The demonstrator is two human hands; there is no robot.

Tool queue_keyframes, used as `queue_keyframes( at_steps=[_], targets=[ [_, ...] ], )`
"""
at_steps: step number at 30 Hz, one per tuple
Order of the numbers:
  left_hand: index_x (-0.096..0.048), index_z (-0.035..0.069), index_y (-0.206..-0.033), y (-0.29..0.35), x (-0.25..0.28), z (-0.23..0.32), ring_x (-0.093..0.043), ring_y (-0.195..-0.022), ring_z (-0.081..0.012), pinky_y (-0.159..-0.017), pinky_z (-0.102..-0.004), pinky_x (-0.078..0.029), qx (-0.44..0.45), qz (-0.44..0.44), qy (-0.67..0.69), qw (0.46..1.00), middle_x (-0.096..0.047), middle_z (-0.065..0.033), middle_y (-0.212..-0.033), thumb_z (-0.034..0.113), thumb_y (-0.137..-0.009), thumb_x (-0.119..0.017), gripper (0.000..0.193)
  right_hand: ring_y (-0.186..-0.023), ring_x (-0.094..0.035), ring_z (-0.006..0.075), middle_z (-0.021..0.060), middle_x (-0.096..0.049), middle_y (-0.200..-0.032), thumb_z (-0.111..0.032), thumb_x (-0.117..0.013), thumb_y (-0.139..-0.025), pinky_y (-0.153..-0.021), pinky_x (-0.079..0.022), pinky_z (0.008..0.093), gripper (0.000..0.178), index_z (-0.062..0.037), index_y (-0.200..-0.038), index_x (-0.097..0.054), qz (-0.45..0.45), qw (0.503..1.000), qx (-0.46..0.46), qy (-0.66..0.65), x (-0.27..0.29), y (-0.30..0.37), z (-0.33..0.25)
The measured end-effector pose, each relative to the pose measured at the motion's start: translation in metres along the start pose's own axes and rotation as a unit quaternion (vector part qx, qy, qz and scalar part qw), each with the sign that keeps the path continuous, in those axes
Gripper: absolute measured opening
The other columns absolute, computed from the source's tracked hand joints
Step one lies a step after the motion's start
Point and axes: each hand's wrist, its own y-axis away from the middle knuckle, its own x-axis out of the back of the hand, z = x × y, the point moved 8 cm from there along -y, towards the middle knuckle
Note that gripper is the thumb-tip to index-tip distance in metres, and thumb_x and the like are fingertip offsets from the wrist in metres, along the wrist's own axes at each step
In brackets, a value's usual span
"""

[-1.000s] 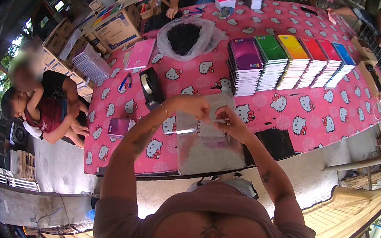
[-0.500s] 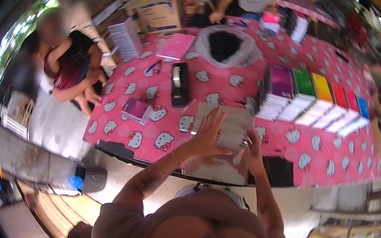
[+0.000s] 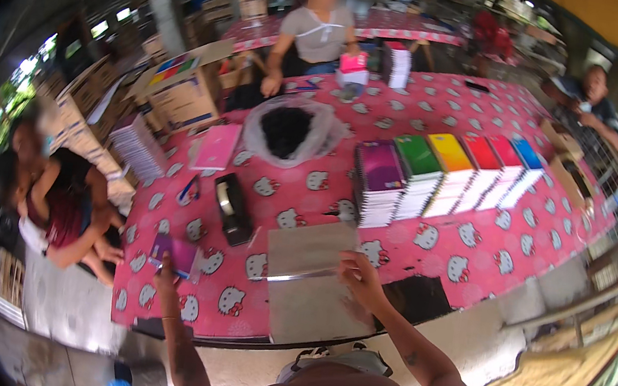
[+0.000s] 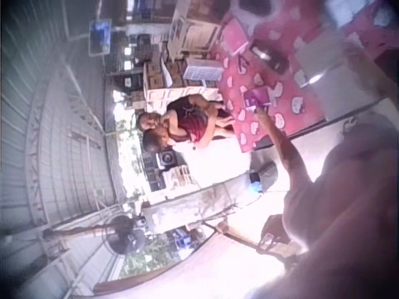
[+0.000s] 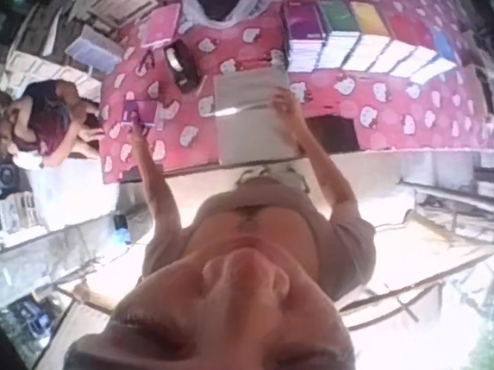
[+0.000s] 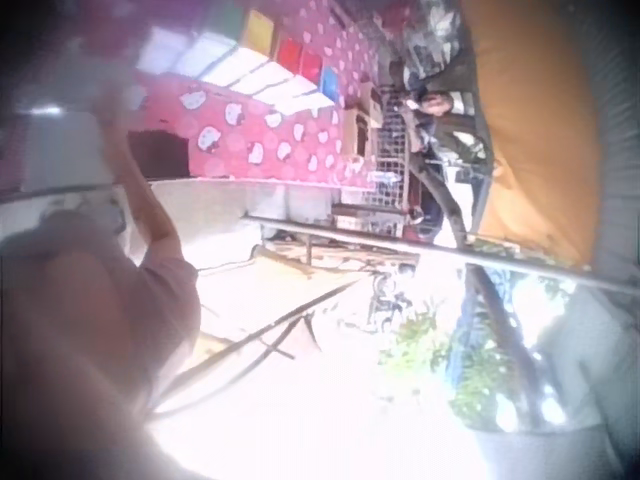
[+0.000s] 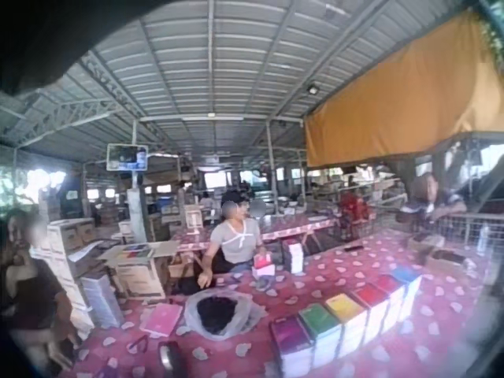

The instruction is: The person sorts notebooks by color on a table and places them into plastic bags, using tape to seal each bag.

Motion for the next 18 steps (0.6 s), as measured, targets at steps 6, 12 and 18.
queue_keyframes(
  at_steps=[6, 12, 18],
  targets=[
    [-0.059, -0.011, -0.107, -0.039, -0.015, 0.005, -0.064, -0.062, -0.0279, -0.036, -0.0376, -0.052, 0.008, 0.049, -0.176, 0.983, -0.064, -0.0213, -0.093, 0.070, -0.074, -0.073, 0.088, -0.104, -0.064, 0.0216, 0.0094, -0.059, -0.117, -0.008, -0.068, -0.091, -0.087, -0.053, 0.0317, 0.031, -0.0054, -0.121, -0.061, 0.073, 0.993, -0.014, 0.097, 0.038, 0.037, 0.009],
    [-0.038, -0.004, -0.140, 0.018, 0.009, 0.066, -0.067, -0.092, -0.0437, -0.070, -0.0492, -0.058, -0.178, 0.402, -0.462, 0.770, -0.058, -0.0283, -0.120, 0.052, -0.091, -0.064, 0.078, -0.111, -0.060, 0.0239, 0.0104, -0.057, -0.122, -0.005, -0.068, -0.088, -0.089, -0.050, 0.0354, 0.040, -0.0090, -0.127, -0.058, 0.198, 0.944, 0.071, 0.256, 0.180, 0.055, -0.042],
    [-0.052, -0.002, -0.133, 0.264, -0.227, 0.193, -0.061, -0.109, -0.0352, -0.097, -0.0453, -0.047, -0.594, 0.064, -0.135, 0.790, -0.062, -0.0192, -0.121, 0.007, -0.093, -0.056, 0.042, -0.130, -0.046, 0.0424, 0.0204, -0.043, -0.145, -0.009, -0.077, -0.078, -0.106, -0.042, 0.0485, 0.066, -0.0132, -0.138, -0.050, 0.373, 0.759, 0.063, 0.530, 0.372, 0.023, -0.118]
  ],
)
